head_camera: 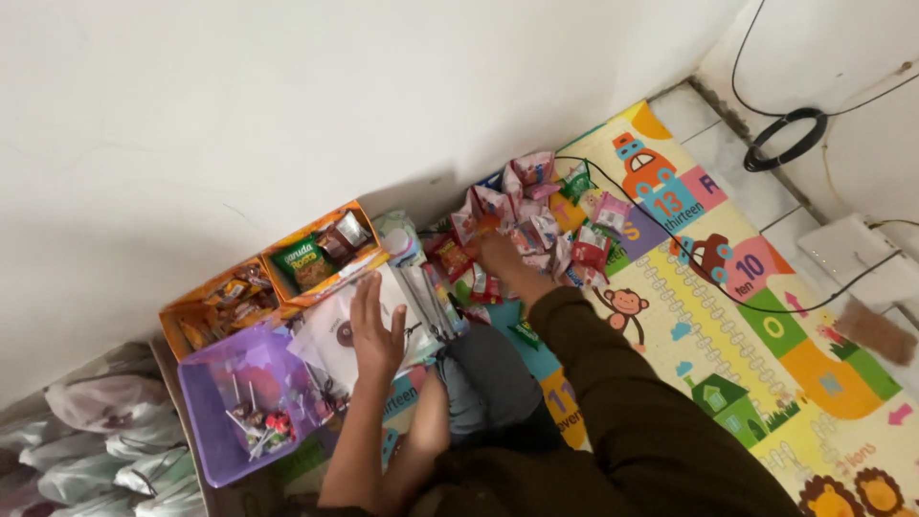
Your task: Packing various snack items into small plastic gift bags while sitting on the floor.
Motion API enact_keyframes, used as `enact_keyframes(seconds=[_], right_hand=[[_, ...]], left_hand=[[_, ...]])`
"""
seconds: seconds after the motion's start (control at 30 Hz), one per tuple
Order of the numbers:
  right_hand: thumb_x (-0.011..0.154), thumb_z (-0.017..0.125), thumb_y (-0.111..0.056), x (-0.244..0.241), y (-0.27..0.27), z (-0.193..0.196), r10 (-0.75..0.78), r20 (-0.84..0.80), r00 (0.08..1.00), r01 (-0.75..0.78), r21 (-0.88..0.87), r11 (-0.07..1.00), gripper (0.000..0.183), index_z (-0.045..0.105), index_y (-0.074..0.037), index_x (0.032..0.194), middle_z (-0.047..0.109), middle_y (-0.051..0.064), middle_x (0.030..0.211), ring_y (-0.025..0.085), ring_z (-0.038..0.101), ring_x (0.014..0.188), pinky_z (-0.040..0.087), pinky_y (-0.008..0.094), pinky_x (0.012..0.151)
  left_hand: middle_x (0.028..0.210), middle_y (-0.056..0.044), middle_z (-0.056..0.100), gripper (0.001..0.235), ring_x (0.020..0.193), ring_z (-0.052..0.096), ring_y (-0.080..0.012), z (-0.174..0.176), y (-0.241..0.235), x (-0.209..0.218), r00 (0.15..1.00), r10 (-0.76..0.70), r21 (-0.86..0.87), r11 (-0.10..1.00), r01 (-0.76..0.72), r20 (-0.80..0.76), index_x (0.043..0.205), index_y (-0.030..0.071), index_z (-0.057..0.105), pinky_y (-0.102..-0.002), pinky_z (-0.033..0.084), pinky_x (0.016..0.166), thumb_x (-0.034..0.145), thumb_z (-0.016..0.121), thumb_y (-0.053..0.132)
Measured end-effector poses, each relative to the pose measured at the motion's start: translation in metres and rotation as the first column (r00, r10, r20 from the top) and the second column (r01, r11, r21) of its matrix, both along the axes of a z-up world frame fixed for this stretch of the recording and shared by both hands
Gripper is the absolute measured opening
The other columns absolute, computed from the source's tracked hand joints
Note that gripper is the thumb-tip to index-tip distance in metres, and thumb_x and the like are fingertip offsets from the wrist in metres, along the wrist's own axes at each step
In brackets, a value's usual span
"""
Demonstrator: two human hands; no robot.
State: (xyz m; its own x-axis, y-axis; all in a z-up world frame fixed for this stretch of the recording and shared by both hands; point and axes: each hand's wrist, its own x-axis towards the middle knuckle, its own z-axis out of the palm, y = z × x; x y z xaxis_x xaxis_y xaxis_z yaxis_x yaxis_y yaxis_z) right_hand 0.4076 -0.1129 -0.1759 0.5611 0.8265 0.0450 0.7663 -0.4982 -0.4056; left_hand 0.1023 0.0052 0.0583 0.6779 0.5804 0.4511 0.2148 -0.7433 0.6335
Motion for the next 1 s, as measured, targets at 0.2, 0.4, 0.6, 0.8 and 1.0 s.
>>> enact_keyframes(seconds=[0.2,0.4,0.6,0.8,1.0], right_hand=[[0.095,0.06,-0.023,-0.036,0.054,0.044,0.025,0.241,0.97,0.004,-0.116,0.993,0.029,0.072,-0.007,0.115,0.069,0.021,0.113,0.042,0.068,0.104,0.055,0.056,0.086],[0.081,0.083,-0.037,-0.035,0.041,-0.02,0.322,0.216,0.922,-0.233,-0.356,0.905,0.079,0.051,-0.02,0.151,0.028,0.013,0.165,0.047,0.057,0.123,0.056,0.062,0.094],[0.095,0.064,-0.018,-0.031,-0.016,0.014,0.235,0.262,0.936,-0.065,-0.527,0.847,0.038,0.065,-0.018,0.133,0.064,0.003,0.136,0.034,0.057,0.126,0.048,0.044,0.101],[0.076,0.073,-0.014,-0.023,-0.054,0.002,-0.336,-0.264,0.904,0.36,0.047,0.932,0.056,0.067,-0.029,0.13,0.053,0.01,0.141,0.04,0.057,0.131,0.051,0.047,0.104],[0.077,0.073,0.0,-0.104,-0.088,0.169,-0.142,-0.338,0.931,0.326,0.589,0.739,0.056,0.072,-0.023,0.128,0.041,0.021,0.151,0.051,0.043,0.139,0.046,0.054,0.109]], left_hand=[[0.141,-0.014,0.055,0.065,0.136,0.051,-0.0395,-0.007,0.0,0.004,0.999,-0.021,0.051,0.998,0.023,-0.035,0.154,0.016,0.048,-0.053,0.034,0.117,0.095,0.066,0.038],[0.145,-0.012,0.053,0.068,0.139,0.049,-0.0381,0.002,-0.004,0.009,0.998,-0.022,0.04,0.999,0.025,-0.053,0.155,0.018,0.046,-0.053,0.032,0.118,0.094,0.069,0.034],[0.145,-0.008,0.054,0.066,0.139,0.049,-0.0374,0.001,-0.009,-0.001,0.996,-0.011,-0.015,1.0,0.009,-0.088,0.152,0.019,0.05,-0.053,0.033,0.118,0.092,0.073,0.032],[0.14,-0.01,0.06,0.05,0.135,0.053,-0.0397,0.0,-0.025,-0.018,0.998,-0.041,0.009,0.999,0.042,-0.037,0.134,0.018,0.067,-0.053,0.039,0.115,0.086,0.08,0.02],[0.125,-0.009,0.07,0.03,0.116,0.067,-0.0376,0.008,-0.043,-0.017,0.996,-0.08,-0.224,0.971,0.085,0.031,0.12,0.016,0.077,-0.048,0.057,0.095,0.091,0.076,0.011]])
